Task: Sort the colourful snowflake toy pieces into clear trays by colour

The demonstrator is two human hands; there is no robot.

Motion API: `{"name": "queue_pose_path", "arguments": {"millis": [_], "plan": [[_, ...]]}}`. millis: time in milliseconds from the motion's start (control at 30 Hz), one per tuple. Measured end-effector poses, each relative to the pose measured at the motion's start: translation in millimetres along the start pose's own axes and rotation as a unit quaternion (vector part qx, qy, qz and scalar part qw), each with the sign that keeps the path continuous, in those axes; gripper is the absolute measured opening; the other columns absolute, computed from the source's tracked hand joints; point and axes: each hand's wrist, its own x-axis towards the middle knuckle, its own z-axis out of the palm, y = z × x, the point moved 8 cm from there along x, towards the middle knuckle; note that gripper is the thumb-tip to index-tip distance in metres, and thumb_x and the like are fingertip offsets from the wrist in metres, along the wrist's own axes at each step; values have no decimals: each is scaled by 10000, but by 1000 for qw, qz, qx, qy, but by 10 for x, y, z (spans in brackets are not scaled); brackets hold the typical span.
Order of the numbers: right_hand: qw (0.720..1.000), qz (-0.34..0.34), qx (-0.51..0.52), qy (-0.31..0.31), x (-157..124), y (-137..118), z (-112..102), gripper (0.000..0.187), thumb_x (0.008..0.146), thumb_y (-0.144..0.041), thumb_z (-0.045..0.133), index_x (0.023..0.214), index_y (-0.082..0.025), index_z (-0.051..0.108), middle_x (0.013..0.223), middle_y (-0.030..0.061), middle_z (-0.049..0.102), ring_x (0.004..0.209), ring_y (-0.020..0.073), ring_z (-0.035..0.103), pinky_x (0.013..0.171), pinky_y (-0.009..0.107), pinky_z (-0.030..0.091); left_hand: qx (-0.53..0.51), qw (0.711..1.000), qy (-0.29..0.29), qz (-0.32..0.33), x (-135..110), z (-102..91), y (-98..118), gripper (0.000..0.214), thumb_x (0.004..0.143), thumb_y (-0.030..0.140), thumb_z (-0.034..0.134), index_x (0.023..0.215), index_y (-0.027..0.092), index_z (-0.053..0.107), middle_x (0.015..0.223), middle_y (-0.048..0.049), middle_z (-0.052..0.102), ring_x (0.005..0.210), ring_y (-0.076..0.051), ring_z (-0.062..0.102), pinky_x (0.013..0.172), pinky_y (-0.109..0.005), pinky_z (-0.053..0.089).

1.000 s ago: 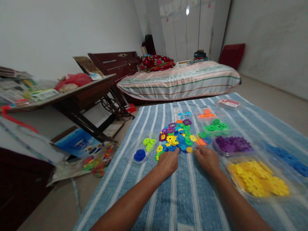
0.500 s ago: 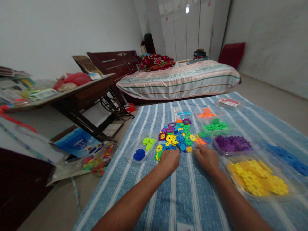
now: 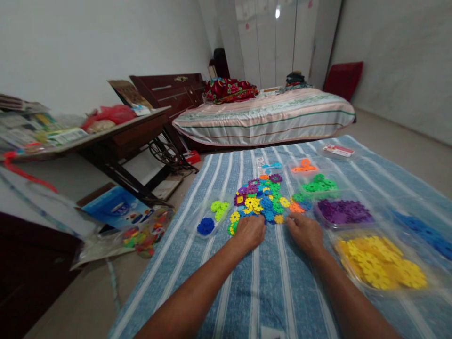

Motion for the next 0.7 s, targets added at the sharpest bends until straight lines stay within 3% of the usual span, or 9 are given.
{"name": "queue_pose_path", "arguments": {"millis": [167,300,500,700], "plan": [[1000,-2,-3,-5,8,5,20,327,929,-399,453,1037,-272,734,885,35,742,801,196,656,619,251,350,-1,1000,-14,-7,-44,-47,6,357,942,237,317,1078,154,637,1014,-175,723,977,-294,690,807,-395,521],[1000,-1,-6,-4,7,6,10,323,927,-393,456,1031,-269,736,880,36,743,795,194,652,605,249,335,-6,1000,-2,-25,-143,-284,-76,333,935,214,332,1079,182,630,1034,-155,722,987,-272,685,815,-368,509],[1000,-1,-5,-2,3,2,-1,321,923,-392,467,1045,-267,736,877,34,743,796,190,650,608,247,335,28,995,25,-92,-267,-673,-494,318,931,240,356,1061,195,643,1022,-125,726,976,-250,683,801,-324,492],[1000,3,-8,-5,2,16,18,328,927,-398,462,1058,-264,732,894,41,742,815,197,657,621,253,350,50,990,29,-127,-318,-684,-875,325,914,228,362,1007,190,671,989,-146,730,937,-270,690,753,-331,489]]}}
